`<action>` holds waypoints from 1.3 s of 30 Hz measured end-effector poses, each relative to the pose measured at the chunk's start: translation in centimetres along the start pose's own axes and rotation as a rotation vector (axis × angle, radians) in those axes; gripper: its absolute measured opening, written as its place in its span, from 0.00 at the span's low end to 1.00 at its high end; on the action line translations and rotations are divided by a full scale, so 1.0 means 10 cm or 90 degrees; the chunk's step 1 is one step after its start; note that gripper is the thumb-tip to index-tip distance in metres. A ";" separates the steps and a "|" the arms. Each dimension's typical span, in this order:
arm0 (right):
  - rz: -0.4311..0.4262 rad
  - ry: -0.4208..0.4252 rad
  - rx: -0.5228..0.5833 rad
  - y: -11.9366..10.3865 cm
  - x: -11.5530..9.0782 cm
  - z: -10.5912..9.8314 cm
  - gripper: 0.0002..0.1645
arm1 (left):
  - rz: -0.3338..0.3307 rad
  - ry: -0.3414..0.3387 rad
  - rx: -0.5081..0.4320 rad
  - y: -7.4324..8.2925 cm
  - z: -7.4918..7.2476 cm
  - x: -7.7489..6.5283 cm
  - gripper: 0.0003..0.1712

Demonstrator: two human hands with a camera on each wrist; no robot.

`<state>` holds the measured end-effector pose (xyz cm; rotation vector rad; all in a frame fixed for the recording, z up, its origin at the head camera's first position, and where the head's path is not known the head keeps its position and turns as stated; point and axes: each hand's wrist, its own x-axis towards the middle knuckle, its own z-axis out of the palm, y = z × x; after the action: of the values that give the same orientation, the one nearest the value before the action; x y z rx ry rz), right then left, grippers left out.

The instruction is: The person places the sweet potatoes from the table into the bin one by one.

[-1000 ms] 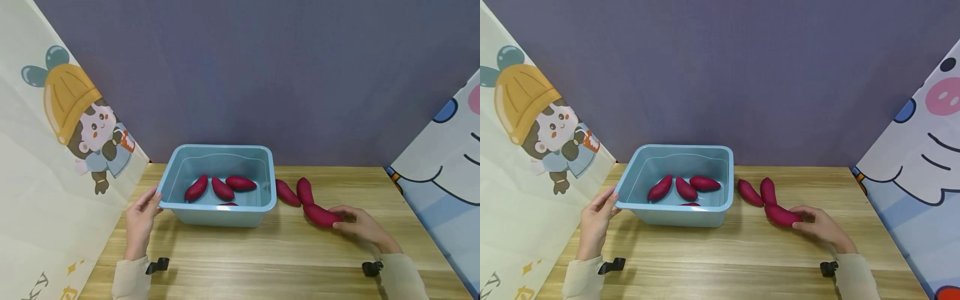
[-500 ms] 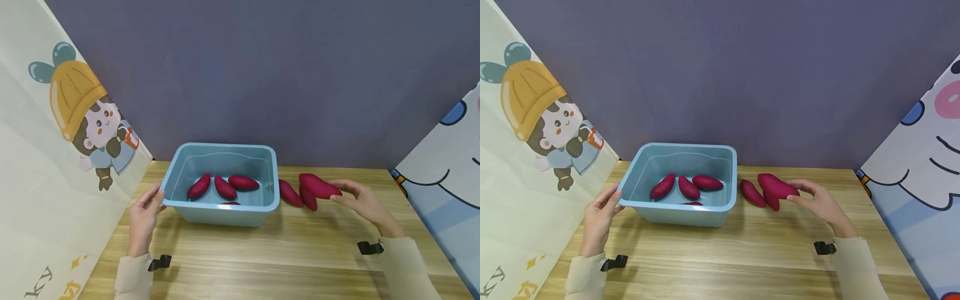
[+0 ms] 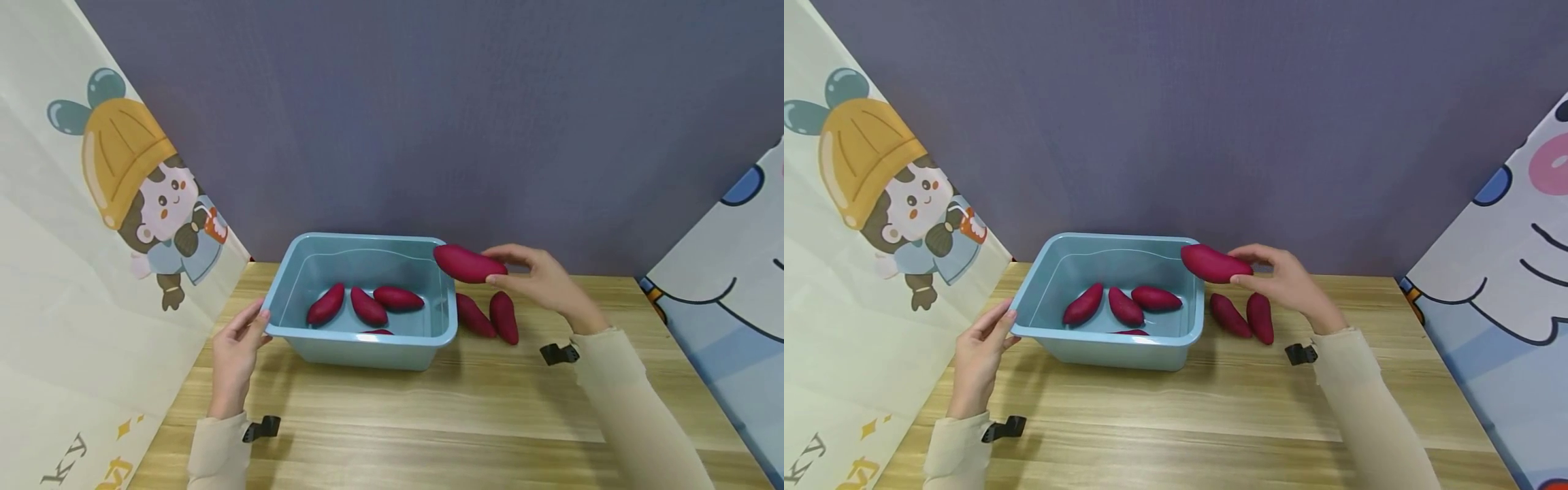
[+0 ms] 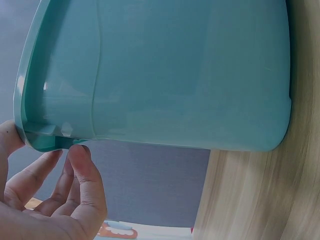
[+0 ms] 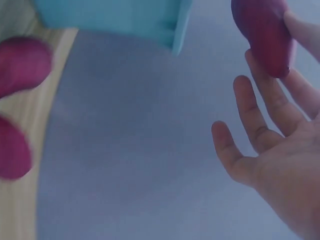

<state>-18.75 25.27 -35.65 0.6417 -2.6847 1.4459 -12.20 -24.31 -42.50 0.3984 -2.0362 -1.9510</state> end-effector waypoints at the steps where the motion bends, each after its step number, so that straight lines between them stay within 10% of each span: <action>1: -0.013 -0.006 0.000 -0.05 0.08 0.02 0.24 | 0.001 0.000 -0.002 0.00 0.00 0.00 0.28; 21: -0.122 -0.095 0.022 -0.84 1.17 0.83 0.24 | 0.007 0.001 -0.007 0.00 -0.01 0.02 0.29; 39: -0.044 -0.167 -0.036 -0.77 1.37 1.52 0.23 | 0.007 0.004 -0.009 -0.03 0.00 0.04 0.29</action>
<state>-25.89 4.58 -35.28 0.9713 -2.8479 1.3507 -12.53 -24.47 -42.80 0.3889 -2.0152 -1.9554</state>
